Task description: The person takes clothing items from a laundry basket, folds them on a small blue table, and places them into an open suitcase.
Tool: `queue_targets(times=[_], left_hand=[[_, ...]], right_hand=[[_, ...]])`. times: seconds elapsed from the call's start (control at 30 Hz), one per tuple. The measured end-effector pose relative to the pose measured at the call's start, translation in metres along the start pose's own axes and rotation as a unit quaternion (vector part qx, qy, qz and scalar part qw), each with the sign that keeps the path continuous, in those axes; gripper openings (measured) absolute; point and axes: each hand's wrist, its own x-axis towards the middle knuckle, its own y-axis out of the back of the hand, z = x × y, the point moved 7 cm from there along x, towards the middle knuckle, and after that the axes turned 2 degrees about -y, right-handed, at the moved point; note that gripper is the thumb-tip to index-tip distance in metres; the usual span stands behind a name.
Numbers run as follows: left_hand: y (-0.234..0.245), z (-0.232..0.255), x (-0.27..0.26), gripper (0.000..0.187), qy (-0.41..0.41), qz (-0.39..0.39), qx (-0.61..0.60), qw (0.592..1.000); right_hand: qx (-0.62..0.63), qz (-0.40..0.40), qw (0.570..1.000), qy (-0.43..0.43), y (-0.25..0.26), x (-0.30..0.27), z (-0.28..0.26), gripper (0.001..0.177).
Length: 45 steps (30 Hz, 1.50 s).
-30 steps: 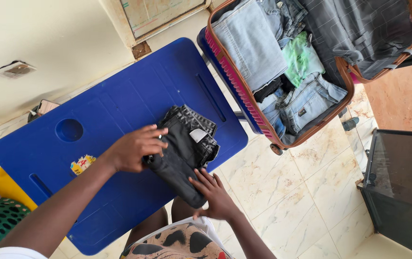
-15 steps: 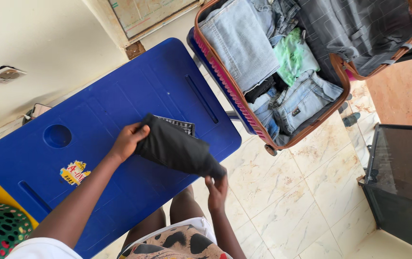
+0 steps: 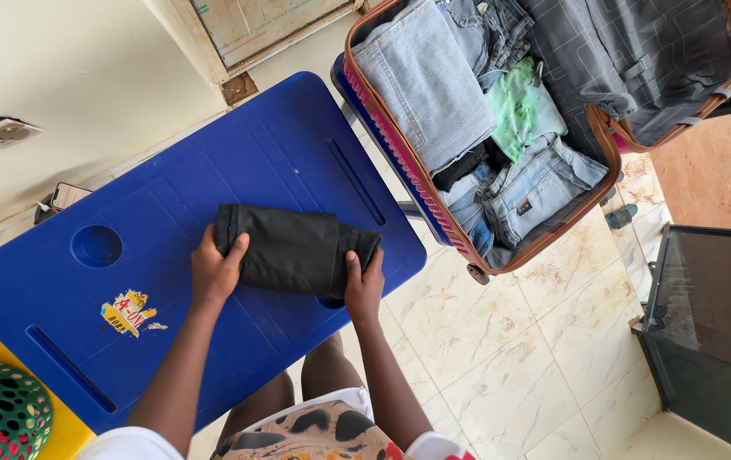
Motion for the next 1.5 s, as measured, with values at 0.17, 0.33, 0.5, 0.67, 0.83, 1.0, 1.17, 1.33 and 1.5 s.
queue_targets(times=[0.17,0.33,0.5,0.67,0.83,1.0,1.17,1.33,1.5], left_hand=[[0.002,0.013,-0.002,0.046,-0.019,0.059,0.140,0.988],[0.002,0.029,-0.004,0.040,-0.135,0.109,0.287,0.942],[-0.007,0.026,-0.004,0.046,-0.130,0.104,0.348,0.923],[-0.010,0.026,-0.007,0.052,-0.099,0.104,0.351,0.925],[0.000,0.006,0.005,0.062,0.078,0.012,0.296,0.952],[-0.005,-0.026,0.015,0.082,0.134,-0.082,0.240,0.958],[-0.017,-0.069,0.010,0.081,0.213,-0.147,0.006,0.966],[-0.021,-0.053,-0.036,0.064,0.260,-0.166,-0.327,0.893],[-0.048,-0.010,-0.084,0.057,0.227,-0.127,-0.500,0.826]], right_hand=[[-0.115,-0.029,0.987,-0.112,0.000,0.003,0.001,0.060],[-0.257,0.101,0.922,0.270,-0.001,-0.014,-0.087,0.069],[-0.430,0.006,0.856,0.287,-0.054,-0.018,-0.104,0.064],[-0.474,-0.017,0.850,0.232,-0.059,0.000,-0.080,0.063],[-0.298,0.070,0.950,0.062,-0.014,0.004,-0.045,0.104],[-0.072,0.038,0.990,-0.116,0.004,0.007,0.028,0.108],[0.174,-0.057,0.949,-0.256,-0.011,0.014,0.064,0.091],[0.332,-0.056,0.898,-0.285,0.000,0.016,0.085,0.077],[0.559,-0.104,0.751,-0.335,-0.015,-0.006,0.099,0.070]])
